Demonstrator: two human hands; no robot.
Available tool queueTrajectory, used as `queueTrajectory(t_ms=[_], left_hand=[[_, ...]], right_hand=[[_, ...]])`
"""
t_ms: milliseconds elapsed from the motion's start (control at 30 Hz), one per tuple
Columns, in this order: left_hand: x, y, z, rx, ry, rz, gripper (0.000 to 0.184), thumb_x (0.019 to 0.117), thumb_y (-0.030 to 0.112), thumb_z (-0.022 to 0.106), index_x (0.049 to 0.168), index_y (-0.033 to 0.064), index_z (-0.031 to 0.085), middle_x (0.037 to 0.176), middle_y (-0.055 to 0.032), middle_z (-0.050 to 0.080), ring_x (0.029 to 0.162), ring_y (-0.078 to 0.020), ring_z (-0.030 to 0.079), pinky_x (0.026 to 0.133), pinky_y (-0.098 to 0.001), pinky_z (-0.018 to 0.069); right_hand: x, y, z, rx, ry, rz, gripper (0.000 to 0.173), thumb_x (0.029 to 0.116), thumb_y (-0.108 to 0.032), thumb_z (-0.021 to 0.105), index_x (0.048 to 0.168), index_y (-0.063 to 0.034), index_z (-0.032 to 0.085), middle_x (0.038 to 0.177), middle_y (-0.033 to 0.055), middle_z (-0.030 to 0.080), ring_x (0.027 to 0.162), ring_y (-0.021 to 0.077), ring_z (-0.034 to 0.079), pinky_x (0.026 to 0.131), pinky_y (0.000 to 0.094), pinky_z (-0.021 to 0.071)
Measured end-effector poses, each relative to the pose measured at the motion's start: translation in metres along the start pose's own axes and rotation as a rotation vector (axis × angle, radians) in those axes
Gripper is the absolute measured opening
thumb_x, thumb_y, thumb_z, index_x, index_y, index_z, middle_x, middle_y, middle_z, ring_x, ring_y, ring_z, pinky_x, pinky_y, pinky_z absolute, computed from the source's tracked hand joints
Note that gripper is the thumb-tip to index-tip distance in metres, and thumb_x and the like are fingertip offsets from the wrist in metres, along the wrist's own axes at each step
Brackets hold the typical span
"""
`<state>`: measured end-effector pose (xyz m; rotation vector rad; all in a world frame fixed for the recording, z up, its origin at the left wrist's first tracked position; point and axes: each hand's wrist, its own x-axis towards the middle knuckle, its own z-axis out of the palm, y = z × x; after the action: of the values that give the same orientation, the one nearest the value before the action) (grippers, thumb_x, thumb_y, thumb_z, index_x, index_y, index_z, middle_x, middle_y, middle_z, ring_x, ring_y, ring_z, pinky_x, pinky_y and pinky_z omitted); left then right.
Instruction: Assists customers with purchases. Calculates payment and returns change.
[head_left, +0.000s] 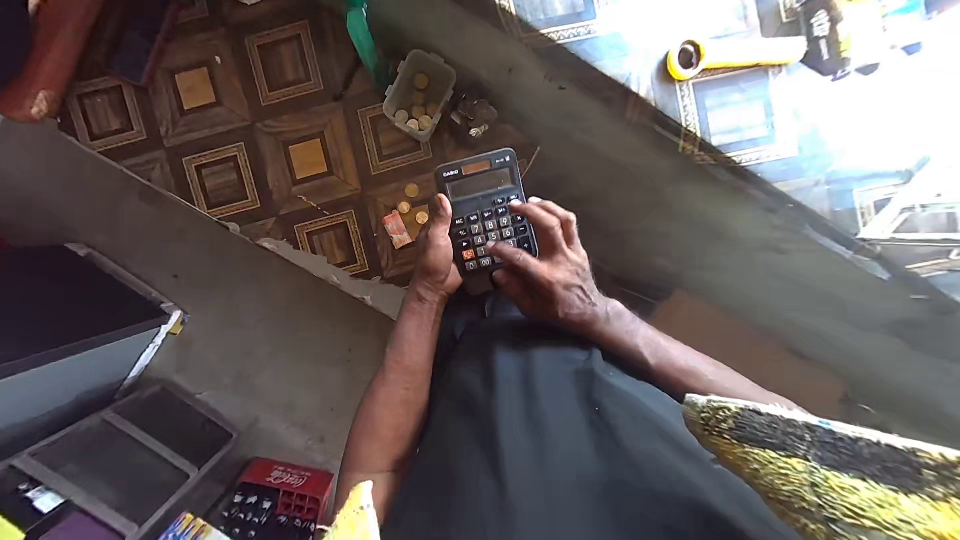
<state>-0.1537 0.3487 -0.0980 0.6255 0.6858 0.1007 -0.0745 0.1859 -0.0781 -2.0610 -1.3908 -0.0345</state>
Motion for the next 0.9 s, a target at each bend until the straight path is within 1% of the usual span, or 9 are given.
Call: queueTrajectory(t_ms=[133, 233, 300, 367, 433, 533, 633, 733, 900], left_hand=[[0.005, 0.007, 0.008, 0.126, 0.006, 0.057, 0.051, 0.106, 0.061, 0.036, 0.136, 0.026, 0.057, 0.119, 0.001, 0.071, 0.105, -0.012, 0.07, 0.087, -0.0373, 0.0607], [0.0, 0.01, 0.023, 0.161, 0.024, 0.204, 0.043, 0.1112, 0.043, 0.035, 0.124, 0.0147, 0.064, 0.106, -0.0028, 0.074, 0.095, -0.0126, 0.072, 0.082, -0.0362, 0.0627], [0.007, 0.007, 0.037, 0.101, 0.015, 0.246, 0.045, 0.1134, 0.032, 0.025, 0.12, 0.0062, 0.061, 0.099, -0.0059, 0.075, 0.091, -0.014, 0.074, 0.082, -0.0359, 0.0638], [0.011, 0.007, 0.04, 0.114, 0.004, 0.259, 0.046, 0.1137, 0.029, 0.017, 0.126, 0.0043, 0.054, 0.101, -0.0039, 0.075, 0.095, -0.0119, 0.074, 0.086, -0.0333, 0.0631], [0.011, 0.009, 0.041, 0.122, 0.025, 0.245, 0.046, 0.1137, 0.029, 0.017, 0.127, 0.0045, 0.053, 0.103, -0.0029, 0.074, 0.096, -0.0109, 0.073, 0.087, -0.0321, 0.0626], [0.012, 0.013, 0.045, 0.092, 0.013, 0.212, 0.047, 0.1137, 0.035, 0.019, 0.129, 0.006, 0.053, 0.105, -0.0045, 0.074, 0.098, -0.0133, 0.073, 0.087, -0.0354, 0.0633], [0.016, 0.02, 0.055, 0.102, -0.011, 0.203, 0.049, 0.1132, 0.035, 0.016, 0.129, 0.0079, 0.053, 0.105, -0.0039, 0.075, 0.097, -0.0147, 0.074, 0.085, -0.0371, 0.0643], [0.016, 0.032, 0.051, 0.152, 0.066, 0.205, 0.049, 0.1134, 0.036, 0.017, 0.127, 0.0083, 0.055, 0.101, -0.0032, 0.075, 0.092, -0.0142, 0.074, 0.081, -0.0371, 0.0649], [0.026, 0.039, 0.051, 0.044, -0.152, 0.167, 0.064, 0.1103, 0.045, 0.004, 0.129, 0.011, 0.056, 0.109, -0.0071, 0.075, 0.1, -0.0181, 0.074, 0.087, -0.0402, 0.0639]], right_hand=[[-0.003, -0.007, 0.007, -0.049, -0.105, -0.047, 0.025, 0.1008, -0.037, 0.058, 0.113, -0.0256, 0.077, 0.146, 0.0234, 0.053, 0.143, 0.0458, 0.04, 0.116, 0.0658, 0.0304], [0.003, -0.015, 0.009, -0.041, -0.161, 0.055, 0.029, 0.0982, -0.042, 0.064, 0.121, -0.0268, 0.075, 0.153, 0.0235, 0.049, 0.147, 0.0468, 0.038, 0.116, 0.0734, 0.0266], [0.006, -0.012, 0.002, -0.052, -0.165, 0.076, 0.032, 0.0957, -0.043, 0.068, 0.123, -0.0258, 0.073, 0.153, 0.0205, 0.051, 0.146, 0.0438, 0.041, 0.116, 0.0719, 0.029], [0.011, -0.009, 0.0, -0.033, -0.175, 0.065, 0.032, 0.0952, -0.042, 0.07, 0.121, -0.0238, 0.074, 0.154, 0.0206, 0.05, 0.146, 0.0442, 0.041, 0.117, 0.0716, 0.0277], [0.015, -0.008, -0.002, -0.005, -0.126, 0.053, 0.031, 0.0933, -0.04, 0.072, 0.118, -0.022, 0.075, 0.152, 0.022, 0.051, 0.145, 0.0456, 0.042, 0.117, 0.0723, 0.0271], [0.017, -0.007, -0.016, -0.017, 0.048, 0.104, 0.038, 0.0872, -0.039, 0.078, 0.121, -0.0215, 0.075, 0.143, 0.0216, 0.06, 0.138, 0.0447, 0.05, 0.114, 0.0697, 0.0346], [0.013, 0.009, -0.042, -0.073, 0.24, 0.273, 0.045, 0.0868, -0.039, 0.076, 0.123, -0.0123, 0.074, 0.136, 0.0197, 0.066, 0.132, 0.0411, 0.058, 0.109, 0.0647, 0.0432], [0.003, 0.031, -0.058, -0.093, 0.348, 0.426, 0.055, 0.0952, -0.042, 0.066, 0.132, -0.0006, 0.064, 0.14, 0.0205, 0.061, 0.133, 0.036, 0.056, 0.109, 0.0546, 0.048], [-0.009, 0.05, -0.098, -0.131, 0.472, 0.581, 0.059, 0.0966, -0.032, 0.064, 0.138, 0.0082, 0.053, 0.14, 0.0242, 0.059, 0.131, 0.0354, 0.057, 0.106, 0.0501, 0.0499]])
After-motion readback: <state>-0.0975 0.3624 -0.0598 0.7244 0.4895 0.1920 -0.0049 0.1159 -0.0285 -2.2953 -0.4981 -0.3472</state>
